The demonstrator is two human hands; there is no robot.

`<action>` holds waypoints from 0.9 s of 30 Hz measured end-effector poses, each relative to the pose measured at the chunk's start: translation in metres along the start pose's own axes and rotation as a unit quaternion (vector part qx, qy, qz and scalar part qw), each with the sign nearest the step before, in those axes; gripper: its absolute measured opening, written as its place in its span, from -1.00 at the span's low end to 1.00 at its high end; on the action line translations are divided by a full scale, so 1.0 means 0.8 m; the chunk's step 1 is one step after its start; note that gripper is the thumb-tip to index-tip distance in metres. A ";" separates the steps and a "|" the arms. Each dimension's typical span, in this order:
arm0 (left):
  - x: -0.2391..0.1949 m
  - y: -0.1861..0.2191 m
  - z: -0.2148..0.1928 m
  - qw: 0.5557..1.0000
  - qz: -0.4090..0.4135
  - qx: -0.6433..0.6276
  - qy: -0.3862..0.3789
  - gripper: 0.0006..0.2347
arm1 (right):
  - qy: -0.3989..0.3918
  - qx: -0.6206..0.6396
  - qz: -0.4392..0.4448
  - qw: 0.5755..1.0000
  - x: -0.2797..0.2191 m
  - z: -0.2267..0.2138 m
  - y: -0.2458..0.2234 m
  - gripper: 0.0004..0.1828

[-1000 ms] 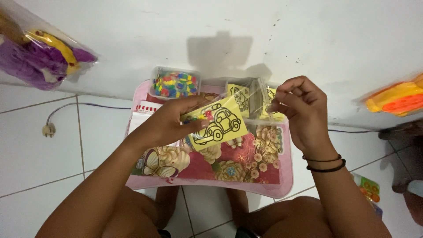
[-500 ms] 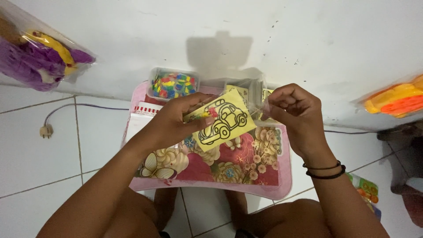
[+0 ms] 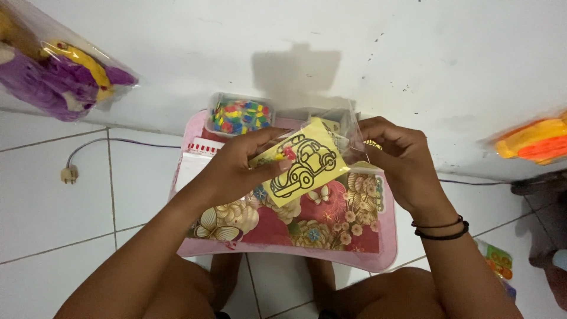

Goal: The person places yellow cards with a vehicle drawing into small clear plastic bags. They seal the bags and place them on the floor. The person repeats this process with multiple cards and bags.

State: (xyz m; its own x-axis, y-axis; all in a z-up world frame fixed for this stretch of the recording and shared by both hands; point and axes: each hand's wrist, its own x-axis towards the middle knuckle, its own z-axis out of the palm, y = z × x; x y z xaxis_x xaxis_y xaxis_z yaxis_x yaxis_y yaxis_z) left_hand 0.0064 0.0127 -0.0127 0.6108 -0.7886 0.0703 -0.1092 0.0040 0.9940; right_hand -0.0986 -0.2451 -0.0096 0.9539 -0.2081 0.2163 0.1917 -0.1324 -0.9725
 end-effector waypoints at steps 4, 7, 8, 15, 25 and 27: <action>-0.004 -0.002 0.002 1.000 0.005 -0.011 0.010 -0.63 | -0.024 0.038 0.043 0.998 0.002 0.001 0.004 -0.81; -0.009 -0.006 -0.007 1.000 0.008 -0.011 0.019 -0.63 | -0.036 0.061 0.057 0.996 0.004 0.006 0.001 -0.65; -0.011 -0.005 -0.011 1.000 0.006 0.000 0.023 -0.63 | -0.042 0.063 0.056 0.996 0.005 0.008 -0.002 -0.56; -0.012 -0.006 -0.015 1.000 0.022 -0.003 0.019 -0.65 | -0.039 0.022 0.015 0.999 0.009 0.004 0.009 -0.68; -0.022 -0.010 -0.021 0.999 0.027 0.022 0.031 -0.64 | -0.078 0.008 -0.017 0.997 0.010 0.000 0.026 -0.49; -0.021 -0.013 -0.019 0.999 0.031 0.024 0.029 -0.65 | -0.076 -0.006 -0.019 0.997 0.008 0.004 0.017 -0.49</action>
State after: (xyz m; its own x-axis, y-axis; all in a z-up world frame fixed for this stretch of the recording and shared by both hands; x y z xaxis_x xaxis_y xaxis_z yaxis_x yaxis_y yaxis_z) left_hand 0.0092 0.0351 -0.0229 0.6459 -0.7508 0.1381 -0.1850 0.0216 0.9825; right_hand -0.0891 -0.2449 -0.0218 0.9700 -0.0532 0.2371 0.2270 -0.1497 -0.9623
